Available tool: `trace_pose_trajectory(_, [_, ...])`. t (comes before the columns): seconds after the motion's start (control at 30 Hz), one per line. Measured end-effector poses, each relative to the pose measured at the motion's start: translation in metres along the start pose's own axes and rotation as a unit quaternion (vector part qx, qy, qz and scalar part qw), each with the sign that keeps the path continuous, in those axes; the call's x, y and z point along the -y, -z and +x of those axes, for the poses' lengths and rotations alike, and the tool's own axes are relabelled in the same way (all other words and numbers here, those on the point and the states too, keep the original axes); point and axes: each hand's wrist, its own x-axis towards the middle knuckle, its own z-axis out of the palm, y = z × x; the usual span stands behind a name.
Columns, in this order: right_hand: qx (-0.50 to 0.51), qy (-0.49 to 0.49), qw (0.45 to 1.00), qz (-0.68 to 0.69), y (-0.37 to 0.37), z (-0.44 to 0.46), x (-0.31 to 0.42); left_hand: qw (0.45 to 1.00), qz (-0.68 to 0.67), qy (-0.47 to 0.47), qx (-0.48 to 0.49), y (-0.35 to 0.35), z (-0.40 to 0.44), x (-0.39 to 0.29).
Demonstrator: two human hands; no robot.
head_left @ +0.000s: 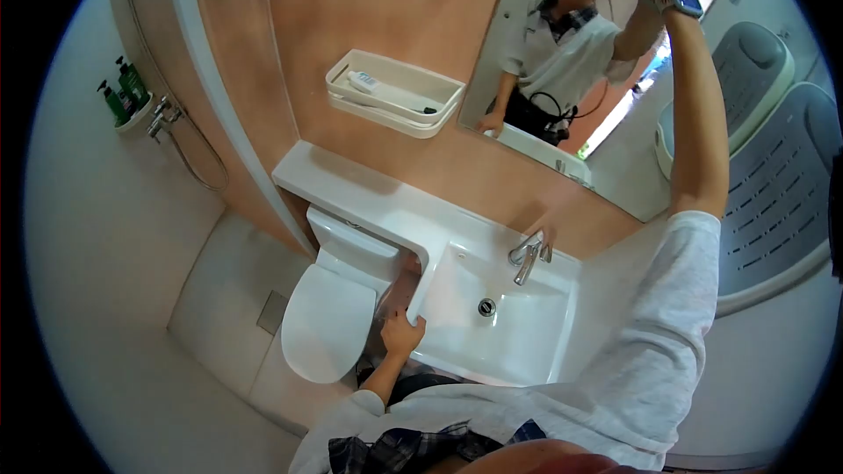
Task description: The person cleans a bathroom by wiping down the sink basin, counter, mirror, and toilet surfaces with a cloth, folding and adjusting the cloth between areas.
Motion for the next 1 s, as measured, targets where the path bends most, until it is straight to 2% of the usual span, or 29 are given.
trace_pose_trajectory(0.03, [-0.023,-0.040,0.996,-0.079,-0.005,0.003,0.007,1.000,0.001,0.006,0.000,0.000,-0.001,0.000])
trace_pose_trajectory(0.07, [-0.020,-0.041,0.996,-0.073,-0.011,0.001,0.018,1.000,-0.002,0.006,-0.002,0.000,-0.001,0.000])
trace_pose_trajectory(0.13, [-0.021,-0.130,0.983,-0.129,-0.017,0.000,0.048,1.000,-0.003,0.010,0.002,0.000,-0.003,0.000])
trace_pose_trajectory(0.27, [0.048,-0.063,0.992,-0.100,-0.016,-0.050,0.096,1.000,-0.003,0.014,0.014,0.003,0.001,-0.001])
trace_pose_trajectory(0.33, [0.203,-0.092,0.965,0.135,-0.001,-0.089,0.130,1.000,0.004,0.022,0.019,0.001,-0.002,-0.002])
trace_pose_trajectory(0.4, [0.168,0.021,0.973,0.157,-0.017,-0.171,0.156,1.000,-0.015,0.014,0.011,-0.003,0.000,0.003])
trace_pose_trajectory(0.43, [0.220,0.052,0.963,0.147,-0.011,-0.204,0.175,1.000,-0.010,0.014,0.012,0.001,0.001,0.002])
trace_pose_trajectory(0.5, [0.267,0.058,0.925,0.263,-0.007,-0.272,0.201,0.996,0.000,0.059,0.073,0.005,0.002,-0.002])
trace_pose_trajectory(0.57, [0.286,0.067,0.919,0.265,0.000,-0.326,0.219,0.998,-0.016,0.045,0.041,0.004,0.001,0.001])
trace_pose_trajectory(0.63, [0.341,0.098,0.900,0.251,0.016,-0.340,0.221,1.000,-0.017,-0.016,-0.011,-0.006,0.001,0.008])
trace_pose_trajectory(0.73, [0.353,0.102,0.885,0.286,0.030,-0.336,0.201,1.000,-0.022,-0.017,0.002,-0.009,0.003,0.011])
trace_pose_trajectory(0.8, [0.364,0.183,0.862,0.301,0.036,-0.323,0.172,0.999,-0.023,0.000,0.024,0.000,0.001,0.004])
trace_pose_trajectory(0.83, [0.335,0.185,0.860,0.337,0.029,-0.333,0.150,0.999,-0.023,-0.007,0.029,-0.001,0.001,0.004])
trace_pose_trajectory(0.9, [0.406,0.230,0.850,0.245,0.051,-0.303,0.105,1.000,-0.023,-0.005,0.013,-0.004,0.002,0.006])
trace_pose_trajectory(0.97, [0.314,0.247,0.896,0.194,0.047,-0.279,0.069,1.000,-0.011,-0.009,0.022,-0.004,0.002,0.006])
trace_pose_trajectory(1.0, [0.385,0.215,0.883,0.164,0.051,-0.257,0.051,1.000,-0.014,-0.013,0.018,-0.005,0.003,0.006])
